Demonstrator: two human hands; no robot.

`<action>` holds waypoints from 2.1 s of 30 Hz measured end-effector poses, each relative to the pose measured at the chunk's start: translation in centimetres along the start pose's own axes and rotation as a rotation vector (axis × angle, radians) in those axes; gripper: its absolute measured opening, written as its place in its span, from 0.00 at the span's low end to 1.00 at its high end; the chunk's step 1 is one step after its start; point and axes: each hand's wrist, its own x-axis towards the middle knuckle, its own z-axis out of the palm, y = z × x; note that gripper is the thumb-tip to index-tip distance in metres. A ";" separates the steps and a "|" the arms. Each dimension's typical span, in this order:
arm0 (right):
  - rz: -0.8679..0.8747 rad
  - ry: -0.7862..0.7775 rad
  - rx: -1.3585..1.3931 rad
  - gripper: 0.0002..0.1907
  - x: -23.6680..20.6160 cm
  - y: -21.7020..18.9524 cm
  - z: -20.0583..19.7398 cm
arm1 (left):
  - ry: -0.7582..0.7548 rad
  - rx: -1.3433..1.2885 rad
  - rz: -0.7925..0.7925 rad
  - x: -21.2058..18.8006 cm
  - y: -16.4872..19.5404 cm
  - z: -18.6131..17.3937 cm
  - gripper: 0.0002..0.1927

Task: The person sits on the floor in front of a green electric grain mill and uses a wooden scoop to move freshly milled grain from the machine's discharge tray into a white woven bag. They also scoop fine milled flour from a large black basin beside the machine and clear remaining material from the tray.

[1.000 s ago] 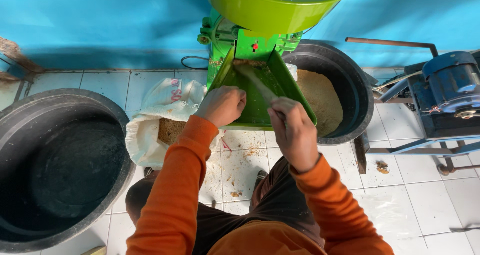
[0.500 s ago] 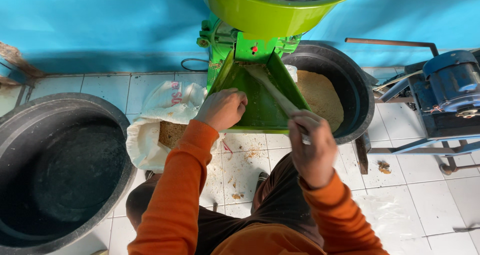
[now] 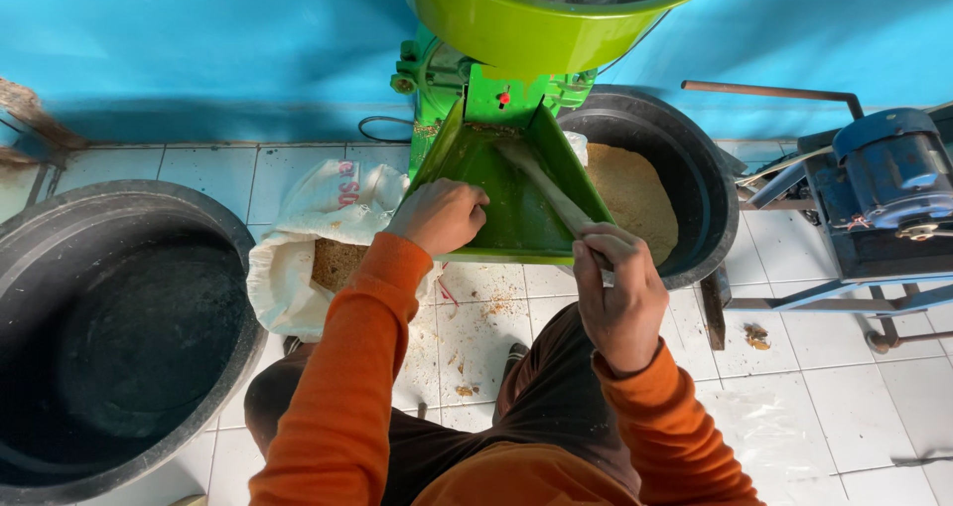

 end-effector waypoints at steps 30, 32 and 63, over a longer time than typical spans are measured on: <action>-0.001 -0.065 -0.007 0.09 0.7 -0.3 1.4 | -0.036 -0.044 -0.049 0.2 -0.7 0.9 0.15; -0.021 -0.113 -0.040 0.09 1.2 0.1 2.6 | -0.076 -0.005 -0.038 0.3 -0.7 0.9 0.14; 0.073 0.253 0.063 0.14 -0.1 2.7 -9.9 | 0.435 -0.021 0.230 0.2 -1.6 1.7 0.24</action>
